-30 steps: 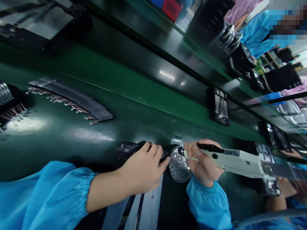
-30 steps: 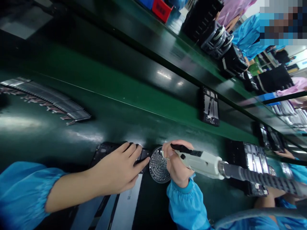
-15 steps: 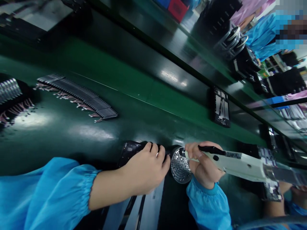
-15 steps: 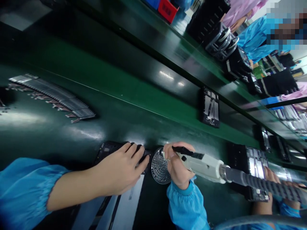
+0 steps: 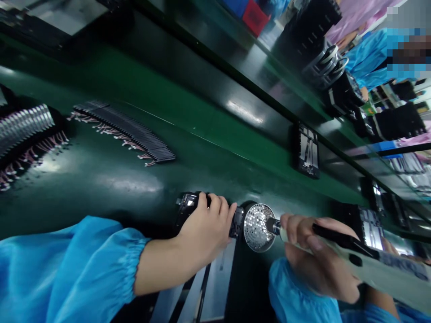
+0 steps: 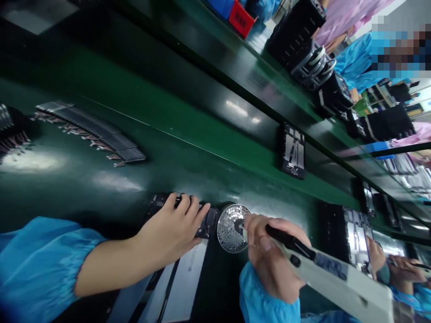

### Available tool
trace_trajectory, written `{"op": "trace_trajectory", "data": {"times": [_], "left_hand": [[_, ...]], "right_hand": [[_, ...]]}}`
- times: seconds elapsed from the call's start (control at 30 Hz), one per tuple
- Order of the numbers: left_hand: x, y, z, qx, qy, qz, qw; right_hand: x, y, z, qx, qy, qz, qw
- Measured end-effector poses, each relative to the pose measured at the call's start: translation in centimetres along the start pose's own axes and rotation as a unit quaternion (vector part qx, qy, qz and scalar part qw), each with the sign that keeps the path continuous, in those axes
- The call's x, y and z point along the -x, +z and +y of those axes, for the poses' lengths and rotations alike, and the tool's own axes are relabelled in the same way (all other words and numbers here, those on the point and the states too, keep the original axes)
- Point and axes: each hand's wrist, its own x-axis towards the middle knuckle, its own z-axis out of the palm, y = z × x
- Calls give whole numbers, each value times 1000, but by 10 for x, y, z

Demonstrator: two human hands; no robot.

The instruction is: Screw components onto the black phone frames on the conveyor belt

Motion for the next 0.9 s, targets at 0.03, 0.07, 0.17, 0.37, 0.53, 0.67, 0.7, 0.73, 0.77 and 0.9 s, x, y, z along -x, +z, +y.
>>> {"op": "trace_trajectory", "data": {"times": [0.03,0.07,0.17,0.37,0.53,0.67,0.7,0.73,0.77,0.9], "left_hand": [[0,-1,0,1,2,-8,1000],[-1,-3,0,2,4,-17,1000],[-3,-7,0,6,2,-40,999],[-4,-5,4,3,2,-31,1000],[-5,-1,5,2,-3,-4,1000],[-7,-3,5,4,-6,-27,1000],[-7,-4,5,3,-6,-34,999],[-8,-5,5,1,-5,-39,999],[-8,-5,4,-2,-3,-44,999],[-8,-6,5,-11,4,-56,998]], "right_hand": [[3,4,-5,3,13,-13,1000],[7,8,-9,8,27,-26,999],[15,23,-8,24,49,-53,997],[19,37,3,30,45,-60,997],[18,37,2,36,52,-60,996],[19,35,2,37,67,-61,995],[19,36,2,37,70,-58,995],[19,36,2,39,72,-56,995],[19,37,2,41,73,-52,995],[18,41,2,44,82,-40,995]]}}
